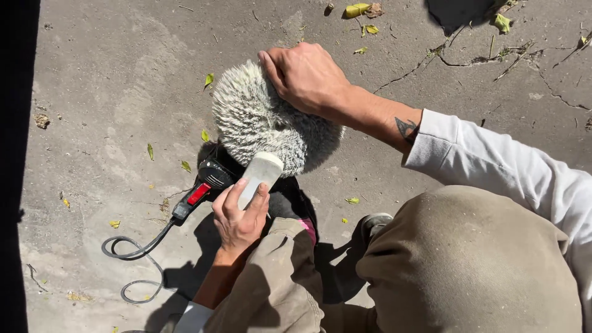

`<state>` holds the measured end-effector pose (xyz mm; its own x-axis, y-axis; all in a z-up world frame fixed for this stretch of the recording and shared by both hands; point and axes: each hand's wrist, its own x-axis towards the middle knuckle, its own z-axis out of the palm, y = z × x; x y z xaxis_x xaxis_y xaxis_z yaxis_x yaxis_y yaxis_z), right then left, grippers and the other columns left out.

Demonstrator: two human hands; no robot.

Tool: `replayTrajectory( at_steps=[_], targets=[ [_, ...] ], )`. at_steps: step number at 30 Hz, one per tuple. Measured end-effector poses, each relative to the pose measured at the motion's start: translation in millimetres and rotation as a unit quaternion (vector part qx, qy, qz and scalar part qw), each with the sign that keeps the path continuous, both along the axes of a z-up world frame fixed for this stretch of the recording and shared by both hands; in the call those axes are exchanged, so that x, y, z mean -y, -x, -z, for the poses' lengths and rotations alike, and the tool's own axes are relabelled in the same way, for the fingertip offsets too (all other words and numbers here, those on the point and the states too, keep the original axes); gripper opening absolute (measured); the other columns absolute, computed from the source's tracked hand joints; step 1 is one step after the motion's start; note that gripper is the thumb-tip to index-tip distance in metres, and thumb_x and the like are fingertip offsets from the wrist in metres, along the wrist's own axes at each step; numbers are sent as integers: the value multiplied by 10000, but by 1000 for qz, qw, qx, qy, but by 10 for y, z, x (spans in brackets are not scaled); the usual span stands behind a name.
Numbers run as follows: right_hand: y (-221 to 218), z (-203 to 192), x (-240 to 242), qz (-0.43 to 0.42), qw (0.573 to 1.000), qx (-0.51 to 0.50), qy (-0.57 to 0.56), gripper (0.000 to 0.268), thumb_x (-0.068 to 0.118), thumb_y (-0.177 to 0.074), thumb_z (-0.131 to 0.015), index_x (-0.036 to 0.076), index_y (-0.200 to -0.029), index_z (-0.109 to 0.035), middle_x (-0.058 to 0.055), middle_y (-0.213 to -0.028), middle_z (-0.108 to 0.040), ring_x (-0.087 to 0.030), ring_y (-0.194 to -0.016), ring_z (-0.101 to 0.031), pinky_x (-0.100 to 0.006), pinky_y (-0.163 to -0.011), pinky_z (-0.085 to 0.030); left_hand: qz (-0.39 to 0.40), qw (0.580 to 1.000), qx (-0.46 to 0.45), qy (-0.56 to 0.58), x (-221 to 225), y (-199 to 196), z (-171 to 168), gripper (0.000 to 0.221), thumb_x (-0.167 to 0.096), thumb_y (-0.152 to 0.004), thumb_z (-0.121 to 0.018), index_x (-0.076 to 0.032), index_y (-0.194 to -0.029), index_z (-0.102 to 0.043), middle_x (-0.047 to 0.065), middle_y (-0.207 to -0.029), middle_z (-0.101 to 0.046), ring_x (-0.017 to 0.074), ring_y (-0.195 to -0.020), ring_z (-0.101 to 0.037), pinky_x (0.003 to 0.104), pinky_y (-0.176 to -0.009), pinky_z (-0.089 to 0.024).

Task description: Polishing a car with a power polisher and cleaning the polishing pad with a brush.

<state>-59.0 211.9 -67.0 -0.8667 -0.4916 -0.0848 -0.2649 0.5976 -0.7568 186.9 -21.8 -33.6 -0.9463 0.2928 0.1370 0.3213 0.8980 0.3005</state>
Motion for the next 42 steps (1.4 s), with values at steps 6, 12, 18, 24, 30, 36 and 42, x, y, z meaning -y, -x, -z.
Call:
replayTrajectory(
  at_steps=[6, 12, 18, 24, 30, 36, 42],
  targets=[
    [69, -65, -21, -22, 1000, -14, -7, 439, 196, -1192, -472, 125, -773, -584, 29, -532, -466, -123, -363, -393, -310, -330, -398, -13, 999, 39, 17, -172, 1948, -376, 506, -130, -1015, -822, -239, -1493, -697, 116, -1491, -515, 277, -1086, -523, 283, -622, -533],
    [113, 65, -80, 40, 999, 25, 3, 482, 216, -1188, -451, 134, -722, -539, 39, -522, -423, -99, -353, -328, -267, -282, -315, -40, 998, -3, -52, -157, 414, -46, 509, -165, -999, -791, -219, -1482, -638, 173, -1427, -519, 301, -1185, -499, 353, -953, -530],
    [-74, 24, -28, 12, 1000, -8, -21, 463, 224, -1194, -428, 153, -748, -526, 53, -539, -407, -103, -379, -327, -285, -313, -351, -75, 995, 39, -49, -248, 797, -212, 590, -92, -952, -868, -226, -1488, -660, 143, -1458, -457, 311, -1223, -446, 408, -1047, -467],
    [-148, -79, -44, 66, 998, 14, 21, 451, 208, -1179, -472, 115, -752, -580, 29, -539, -476, -100, -370, -367, -290, -301, -330, -67, 994, 62, -55, -267, 1315, -373, 486, -114, -1053, -790, -216, -1509, -659, 150, -1477, -499, 297, -1157, -490, 377, -905, -519],
    [-81, 22, -36, 80, 994, 56, 42, 469, 245, -1181, -449, 142, -732, -539, 53, -541, -429, -91, -379, -341, -277, -308, -336, -81, 995, 11, -50, -316, 22, -180, 505, -76, -913, -884, -180, -1385, -739, 179, -1465, -487, 332, -1171, -465, 422, -1024, -484],
    [-87, -123, -56, 69, 996, 25, 58, 462, 205, -1195, -496, 114, -747, -566, 33, -551, -462, -94, -396, -370, -291, -337, -337, -85, 993, 63, -49, -279, 1583, -462, 526, -91, -1055, -798, -225, -1539, -639, 119, -1504, -458, 287, -1160, -476, 350, -894, -500],
    [-21, -106, 14, 81, 995, 28, 54, 494, 212, -1179, -508, 121, -698, -574, 37, -526, -472, -90, -377, -363, -289, -318, -330, -57, 998, -23, 6, -348, -102, -88, 638, -77, -920, -905, -291, -1472, -666, 161, -1477, -508, 333, -1177, -488, 394, -992, -549]
  ],
)
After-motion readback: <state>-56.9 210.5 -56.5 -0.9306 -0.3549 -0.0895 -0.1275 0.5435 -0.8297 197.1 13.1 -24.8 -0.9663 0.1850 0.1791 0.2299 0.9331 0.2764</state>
